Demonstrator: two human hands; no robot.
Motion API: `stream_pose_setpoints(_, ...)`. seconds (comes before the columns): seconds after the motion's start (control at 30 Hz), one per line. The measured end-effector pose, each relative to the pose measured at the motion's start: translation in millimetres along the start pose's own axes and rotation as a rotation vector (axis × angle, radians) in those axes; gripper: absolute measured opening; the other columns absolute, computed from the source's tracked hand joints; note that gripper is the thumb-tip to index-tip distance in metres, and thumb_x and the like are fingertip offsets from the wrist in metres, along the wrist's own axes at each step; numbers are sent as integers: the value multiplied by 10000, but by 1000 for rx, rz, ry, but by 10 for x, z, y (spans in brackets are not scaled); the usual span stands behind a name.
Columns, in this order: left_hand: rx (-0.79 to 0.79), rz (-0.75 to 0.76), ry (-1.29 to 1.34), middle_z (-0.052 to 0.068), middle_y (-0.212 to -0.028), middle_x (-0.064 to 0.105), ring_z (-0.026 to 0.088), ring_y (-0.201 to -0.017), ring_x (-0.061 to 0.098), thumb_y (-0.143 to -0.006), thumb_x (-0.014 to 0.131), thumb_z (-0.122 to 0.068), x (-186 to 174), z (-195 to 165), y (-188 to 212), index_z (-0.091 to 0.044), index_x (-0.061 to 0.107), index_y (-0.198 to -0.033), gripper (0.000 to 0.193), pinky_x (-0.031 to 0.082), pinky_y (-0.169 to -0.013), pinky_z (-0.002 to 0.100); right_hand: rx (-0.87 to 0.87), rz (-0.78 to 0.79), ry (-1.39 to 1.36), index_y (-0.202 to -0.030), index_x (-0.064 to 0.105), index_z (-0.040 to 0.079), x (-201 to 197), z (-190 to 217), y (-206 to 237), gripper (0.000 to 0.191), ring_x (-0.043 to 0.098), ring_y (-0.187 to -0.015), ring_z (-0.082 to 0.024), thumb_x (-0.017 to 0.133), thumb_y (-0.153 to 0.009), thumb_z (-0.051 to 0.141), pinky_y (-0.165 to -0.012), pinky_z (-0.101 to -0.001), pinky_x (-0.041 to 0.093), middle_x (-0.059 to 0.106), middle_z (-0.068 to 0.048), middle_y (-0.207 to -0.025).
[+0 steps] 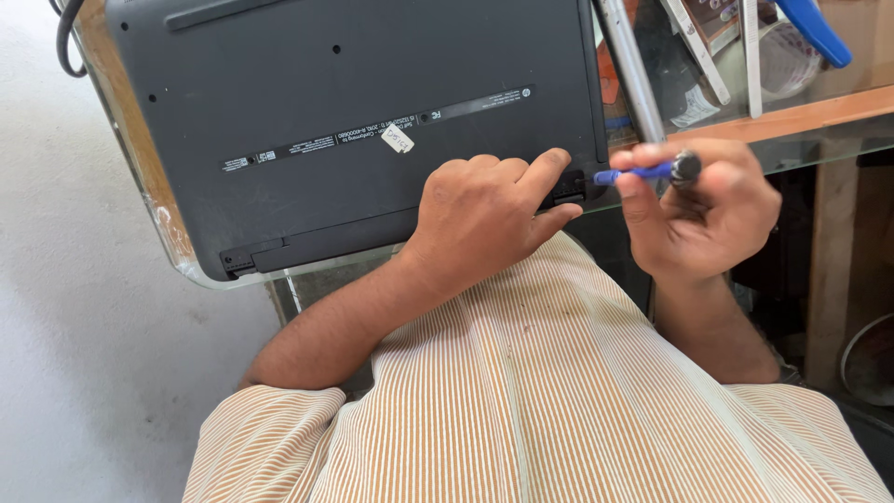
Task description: The person walks to a workbench, picks up a screwdriver and pliers, then uses the screwdriver to remove screws from the back of a laptop. They switch to a metal prying tool to lift the back cover, continuing to pry around the edges.
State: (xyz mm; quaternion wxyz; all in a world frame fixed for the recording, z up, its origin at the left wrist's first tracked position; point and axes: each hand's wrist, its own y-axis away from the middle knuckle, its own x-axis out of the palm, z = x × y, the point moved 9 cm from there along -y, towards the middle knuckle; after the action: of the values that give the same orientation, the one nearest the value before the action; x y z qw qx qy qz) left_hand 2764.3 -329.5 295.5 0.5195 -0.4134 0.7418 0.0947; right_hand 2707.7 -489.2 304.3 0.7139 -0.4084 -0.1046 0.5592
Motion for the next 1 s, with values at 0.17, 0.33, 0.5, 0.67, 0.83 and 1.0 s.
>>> stream_pose_setpoints(0.17, -8, 0, 68, -24, -633, 626, 145, -543, 608, -842, 792, -516, -28, 5, -23, -127, 690, -1116, 487, 427, -488, 323, 104, -9, -185, -1608, 326, 199, -57, -141, 138, 690, 737, -927, -279, 643, -1073, -101, -849, -362, 692, 650, -230, -1203)
stream_pose_setpoints(0.33, -2, -1, 100, -20, -643, 646, 159, -554, 622, -905, 762, -422, -26, -13, -73, -145, 712, -1047, 315, 431, -482, 330, 125, -38, -133, -1607, 306, 216, -134, -174, 177, 691, 745, -899, -254, 625, -1077, -93, -775, -322, 675, 659, -212, -1176)
stream_pose_setpoints(0.5, 118, 5, 30, -14, -629, 627, 158, -566, 620, -921, 731, -249, -8, -112, -147, -124, 688, -868, 142, 427, -482, 327, 119, -138, -117, -1611, 310, 258, -305, -180, 214, 699, 729, -871, -247, 601, -1084, -98, -775, -334, 660, 611, -139, -1163)
stream_pose_setpoints(0.67, 214, 126, -150, -4, -560, 588, 112, -496, 560, -787, 710, -88, 112, -215, -223, -134, 580, -638, 203, 403, -418, 296, 120, -281, -113, -1620, 283, 254, -535, -321, 300, 705, 655, -790, -247, 592, -1093, -99, -758, -349, 605, 598, -133, -1178)
stream_pose_setpoints(0.83, 283, 195, -210, -11, -520, 543, 75, -459, 516, -770, 717, -83, 186, -303, -330, -122, 562, -622, 218, 390, -389, 263, 129, -321, -71, -1624, 269, 246, -703, -390, 407, 701, 636, -786, -217, 587, -1101, -96, -765, -347, 613, 587, -126, -1168)
stream_pose_setpoints(1.0, 390, 303, -381, -49, -487, 484, 42, -432, 472, -777, 717, -91, 307, -397, -372, -112, 529, -662, 221, 367, -362, 242, 108, -353, -99, -1625, 291, 232, -792, -405, 452, 698, 638, -778, -211, 593, -1091, -103, -763, -339, 662, 593, -131, -1166)
